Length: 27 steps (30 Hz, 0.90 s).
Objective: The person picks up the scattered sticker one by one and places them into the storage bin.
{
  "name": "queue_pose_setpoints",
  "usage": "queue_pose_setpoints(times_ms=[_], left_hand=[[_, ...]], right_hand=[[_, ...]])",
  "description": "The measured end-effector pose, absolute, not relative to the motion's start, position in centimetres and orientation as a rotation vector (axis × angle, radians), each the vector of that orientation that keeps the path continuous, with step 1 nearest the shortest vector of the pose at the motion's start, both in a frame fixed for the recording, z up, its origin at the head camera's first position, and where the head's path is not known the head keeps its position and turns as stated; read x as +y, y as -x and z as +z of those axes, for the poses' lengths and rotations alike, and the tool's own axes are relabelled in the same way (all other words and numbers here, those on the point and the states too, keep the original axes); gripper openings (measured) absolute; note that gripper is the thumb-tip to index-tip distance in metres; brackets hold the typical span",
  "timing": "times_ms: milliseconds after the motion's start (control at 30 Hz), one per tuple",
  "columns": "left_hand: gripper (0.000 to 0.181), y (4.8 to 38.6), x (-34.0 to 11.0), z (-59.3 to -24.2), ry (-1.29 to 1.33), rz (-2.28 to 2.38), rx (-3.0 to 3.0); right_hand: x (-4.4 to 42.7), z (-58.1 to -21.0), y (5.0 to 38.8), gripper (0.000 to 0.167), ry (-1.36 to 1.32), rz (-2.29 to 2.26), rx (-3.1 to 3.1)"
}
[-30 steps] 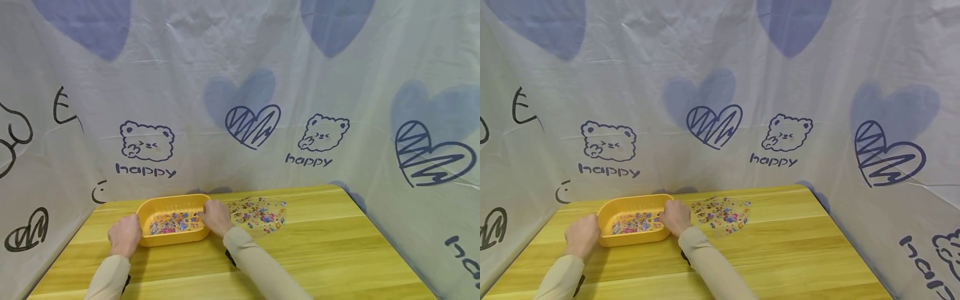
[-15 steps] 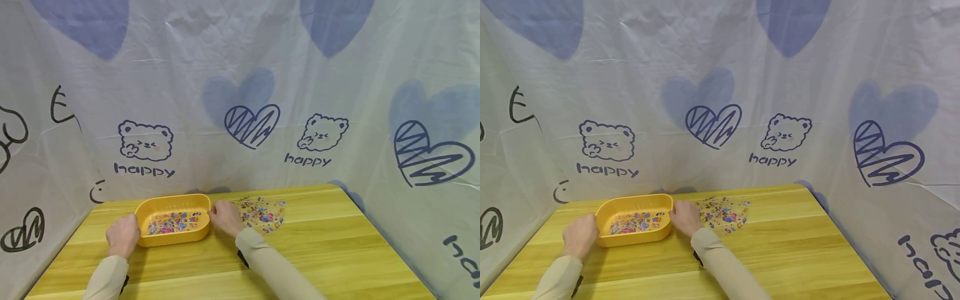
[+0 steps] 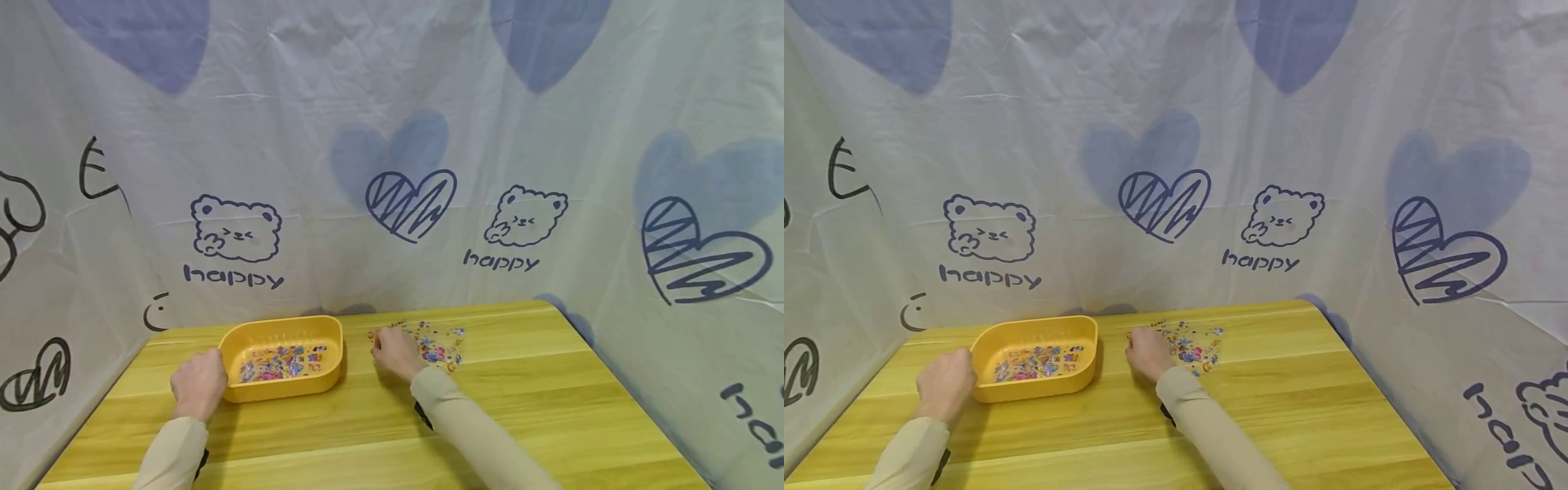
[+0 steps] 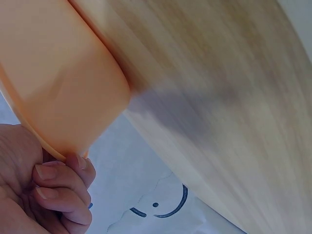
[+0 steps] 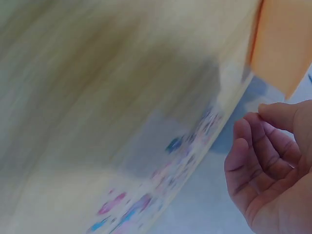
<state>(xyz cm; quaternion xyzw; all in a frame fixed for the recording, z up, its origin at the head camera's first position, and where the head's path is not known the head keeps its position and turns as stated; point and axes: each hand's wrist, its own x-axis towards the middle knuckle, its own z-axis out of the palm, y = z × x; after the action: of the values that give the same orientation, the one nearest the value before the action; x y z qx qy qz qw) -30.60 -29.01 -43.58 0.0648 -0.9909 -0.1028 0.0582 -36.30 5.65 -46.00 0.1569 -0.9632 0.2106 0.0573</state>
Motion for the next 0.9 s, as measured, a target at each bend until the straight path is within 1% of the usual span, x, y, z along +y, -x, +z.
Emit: queue_pose_setpoints(times_ms=[267, 400, 633, 800, 900], left_hand=[[0.015, 30.6, -28.9, -43.4, -0.193, -0.319, -3.007], [0.016, 30.5, -28.9, -43.4, -0.183, -0.327, -2.987], [0.022, 30.2, -29.0, -43.6, -0.158, -0.342, -2.952], [0.021, 30.2, -29.0, -43.5, -0.146, -0.331, -2.930], [0.021, 30.2, -28.9, -43.5, -0.138, -0.324, -2.944]], right_hand=[[9.4, -46.9, 36.8, 0.041, -0.442, 0.752, -2.942], [11.4, -47.1, 37.0, 0.043, -0.394, 0.777, -2.941], [15.2, -46.3, 37.7, 0.032, -0.246, 0.747, -2.969], [17.8, -45.6, 38.2, 0.023, -0.154, 0.717, -2.976], [19.3, -45.8, 38.6, 0.021, -0.123, 0.689, -2.987]])
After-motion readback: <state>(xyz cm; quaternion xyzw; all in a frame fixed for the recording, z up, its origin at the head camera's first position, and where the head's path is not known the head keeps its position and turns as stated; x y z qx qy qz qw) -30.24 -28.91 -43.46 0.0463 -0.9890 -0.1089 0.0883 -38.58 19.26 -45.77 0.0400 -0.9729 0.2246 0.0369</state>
